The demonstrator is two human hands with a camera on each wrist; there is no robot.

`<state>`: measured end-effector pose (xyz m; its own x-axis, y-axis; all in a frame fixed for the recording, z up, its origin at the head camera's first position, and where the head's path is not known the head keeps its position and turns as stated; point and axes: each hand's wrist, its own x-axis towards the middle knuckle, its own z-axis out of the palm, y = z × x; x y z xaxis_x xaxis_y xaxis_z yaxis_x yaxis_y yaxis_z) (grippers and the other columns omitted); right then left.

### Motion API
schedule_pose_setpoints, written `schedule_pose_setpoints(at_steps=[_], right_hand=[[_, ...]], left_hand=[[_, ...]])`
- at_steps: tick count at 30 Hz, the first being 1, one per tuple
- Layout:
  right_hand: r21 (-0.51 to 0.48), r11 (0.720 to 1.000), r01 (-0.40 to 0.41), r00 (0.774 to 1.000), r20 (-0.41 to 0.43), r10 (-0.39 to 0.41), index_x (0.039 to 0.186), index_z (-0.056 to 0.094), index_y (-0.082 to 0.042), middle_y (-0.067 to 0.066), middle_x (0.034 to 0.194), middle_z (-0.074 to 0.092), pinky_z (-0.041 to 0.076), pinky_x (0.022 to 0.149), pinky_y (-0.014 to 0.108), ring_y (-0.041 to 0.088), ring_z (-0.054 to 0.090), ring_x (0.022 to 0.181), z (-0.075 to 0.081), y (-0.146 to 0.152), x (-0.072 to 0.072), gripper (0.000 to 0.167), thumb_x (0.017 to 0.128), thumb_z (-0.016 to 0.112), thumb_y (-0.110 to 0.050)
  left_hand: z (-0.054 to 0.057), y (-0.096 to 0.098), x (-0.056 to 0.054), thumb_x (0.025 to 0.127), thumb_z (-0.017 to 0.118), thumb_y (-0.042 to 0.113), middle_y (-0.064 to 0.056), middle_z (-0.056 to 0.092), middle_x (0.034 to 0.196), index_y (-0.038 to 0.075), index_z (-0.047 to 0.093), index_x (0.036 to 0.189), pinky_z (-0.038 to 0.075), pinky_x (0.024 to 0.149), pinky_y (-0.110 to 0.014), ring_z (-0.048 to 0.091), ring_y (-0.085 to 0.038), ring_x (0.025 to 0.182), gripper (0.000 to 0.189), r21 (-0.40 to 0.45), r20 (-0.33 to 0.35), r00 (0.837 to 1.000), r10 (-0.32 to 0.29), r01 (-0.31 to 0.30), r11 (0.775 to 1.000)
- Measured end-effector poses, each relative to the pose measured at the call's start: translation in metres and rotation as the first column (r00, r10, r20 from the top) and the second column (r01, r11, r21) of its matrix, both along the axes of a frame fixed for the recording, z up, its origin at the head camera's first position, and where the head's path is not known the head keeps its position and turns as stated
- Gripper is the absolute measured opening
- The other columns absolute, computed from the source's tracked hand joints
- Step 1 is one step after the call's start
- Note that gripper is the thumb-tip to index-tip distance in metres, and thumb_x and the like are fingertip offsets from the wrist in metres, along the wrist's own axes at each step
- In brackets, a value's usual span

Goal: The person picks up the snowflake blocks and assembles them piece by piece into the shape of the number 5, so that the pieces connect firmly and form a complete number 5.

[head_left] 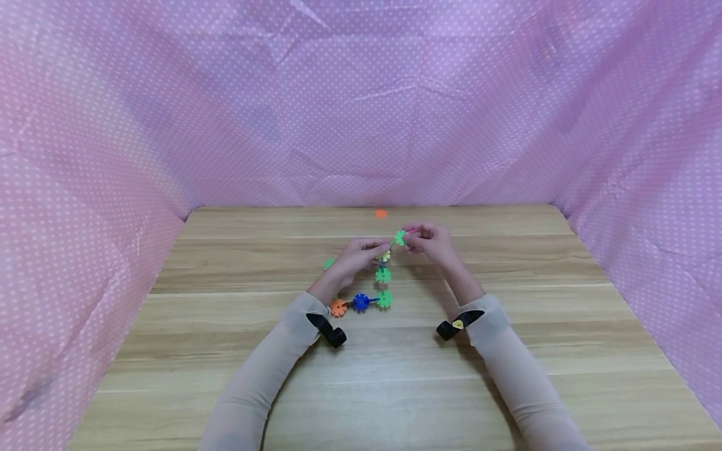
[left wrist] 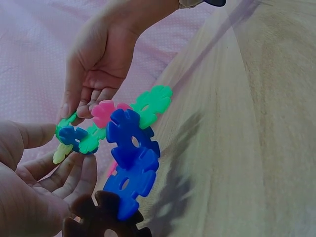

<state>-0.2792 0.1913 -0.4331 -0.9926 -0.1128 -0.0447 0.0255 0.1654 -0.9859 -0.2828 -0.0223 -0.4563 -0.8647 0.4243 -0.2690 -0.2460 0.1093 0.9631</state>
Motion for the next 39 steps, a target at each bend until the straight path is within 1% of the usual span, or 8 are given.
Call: schedule_pose_setpoints(at_steps=[13, 17, 20, 23, 27, 30, 34, 39], right_hand=[[-0.015, 1.0, -0.003, 1.0, 0.007, 0.003, 0.124, 0.063, 0.014, -0.007, 0.081, 0.071, 0.064, 0.076, 0.032, 0.011, 0.07, 0.073, -0.004, -0.002, -0.001, 0.032, 0.096, 0.067, -0.002], [-0.012, 1.0, -0.009, 1.0, 0.016, 0.009, 0.123, 0.064, 0.012, -0.007, 0.081, 0.072, 0.064, 0.076, 0.033, 0.011, 0.07, 0.073, -0.004, -0.002, 0.0, 0.031, 0.097, 0.067, -0.003], [-0.019, 1.0, -0.019, 1.0, 0.013, 0.019, 0.122, 0.064, 0.013, -0.006, 0.081, 0.072, 0.063, 0.074, 0.029, 0.009, 0.069, 0.072, -0.004, -0.003, 0.0, 0.03, 0.097, 0.067, -0.002], [-0.032, 0.999, -0.03, 1.0, 0.0, 0.03, 0.12, 0.064, 0.015, -0.006, 0.08, 0.073, 0.062, 0.07, 0.024, 0.007, 0.069, 0.07, -0.004, -0.004, 0.001, 0.029, 0.096, 0.067, 0.001], [-0.044, 0.998, -0.042, 0.999, -0.028, 0.041, 0.118, 0.065, 0.016, -0.005, 0.083, 0.075, 0.061, 0.068, 0.021, 0.006, 0.069, 0.069, -0.006, -0.004, 0.001, 0.027, 0.095, 0.068, 0.002], [-0.054, 0.998, -0.04, 0.998, -0.052, 0.038, 0.117, 0.066, 0.016, -0.005, 0.086, 0.075, 0.061, 0.069, 0.021, 0.006, 0.069, 0.069, -0.007, -0.006, 0.002, 0.026, 0.094, 0.068, 0.003], [-0.065, 0.997, -0.029, 0.997, -0.07, 0.024, 0.12, 0.064, 0.017, -0.007, 0.085, 0.075, 0.061, 0.069, 0.021, 0.005, 0.069, 0.068, -0.005, -0.009, 0.004, 0.028, 0.095, 0.067, 0.004], [-0.081, 0.996, -0.031, 0.998, -0.049, 0.027, 0.124, 0.059, 0.019, -0.01, 0.082, 0.073, 0.061, 0.07, 0.021, 0.006, 0.069, 0.069, -0.004, -0.011, 0.004, 0.033, 0.096, 0.065, 0.004]], left_hand=[[-0.001, 0.001, -0.001, 0.103, 0.063, 0.024, -0.012, 0.062, 0.141, 0.005, 0.063, 0.136, 0.054, 0.105, -0.038, 0.062, -0.023, 0.123, 0.039, 0.008, -0.011, 1.0, -0.003, 0.003, 1.0], [-0.002, 0.001, 0.0, 0.103, 0.063, 0.024, -0.01, 0.064, 0.139, 0.006, 0.064, 0.135, 0.053, 0.106, -0.036, 0.062, -0.019, 0.119, 0.037, 0.002, -0.026, 1.0, 0.011, -0.011, 1.0], [-0.003, 0.002, 0.001, 0.102, 0.064, 0.021, -0.011, 0.068, 0.134, 0.006, 0.066, 0.132, 0.055, 0.1, -0.032, 0.065, -0.016, 0.111, 0.034, 0.004, -0.035, 0.999, 0.037, -0.037, 0.999], [-0.004, 0.003, 0.001, 0.102, 0.064, 0.017, -0.013, 0.073, 0.125, 0.005, 0.069, 0.129, 0.057, 0.091, -0.025, 0.069, -0.019, 0.107, 0.03, 0.014, -0.041, 0.997, 0.063, -0.063, 0.998], [-0.003, 0.004, 0.002, 0.102, 0.063, 0.012, -0.016, 0.075, 0.118, 0.001, 0.069, 0.126, 0.058, 0.084, -0.02, 0.07, -0.029, 0.113, 0.027, 0.032, -0.037, 0.996, 0.083, -0.082, 0.996], [-0.002, 0.005, 0.002, 0.102, 0.063, 0.011, -0.016, 0.075, 0.119, 0.001, 0.07, 0.127, 0.059, 0.083, -0.02, 0.069, -0.031, 0.116, 0.028, 0.033, -0.03, 0.994, 0.101, -0.1, 0.994], [0.0, 0.004, 0.002, 0.102, 0.063, 0.013, -0.015, 0.073, 0.123, 0.005, 0.069, 0.129, 0.058, 0.087, -0.022, 0.068, -0.029, 0.118, 0.029, 0.028, -0.024, 0.994, 0.109, -0.108, 0.994], [0.005, 0.001, 0.002, 0.103, 0.062, 0.021, -0.016, 0.068, 0.133, 0.009, 0.065, 0.134, 0.055, 0.103, -0.037, 0.064, -0.031, 0.124, 0.034, 0.034, -0.018, 0.999, 0.043, -0.042, 0.999]])
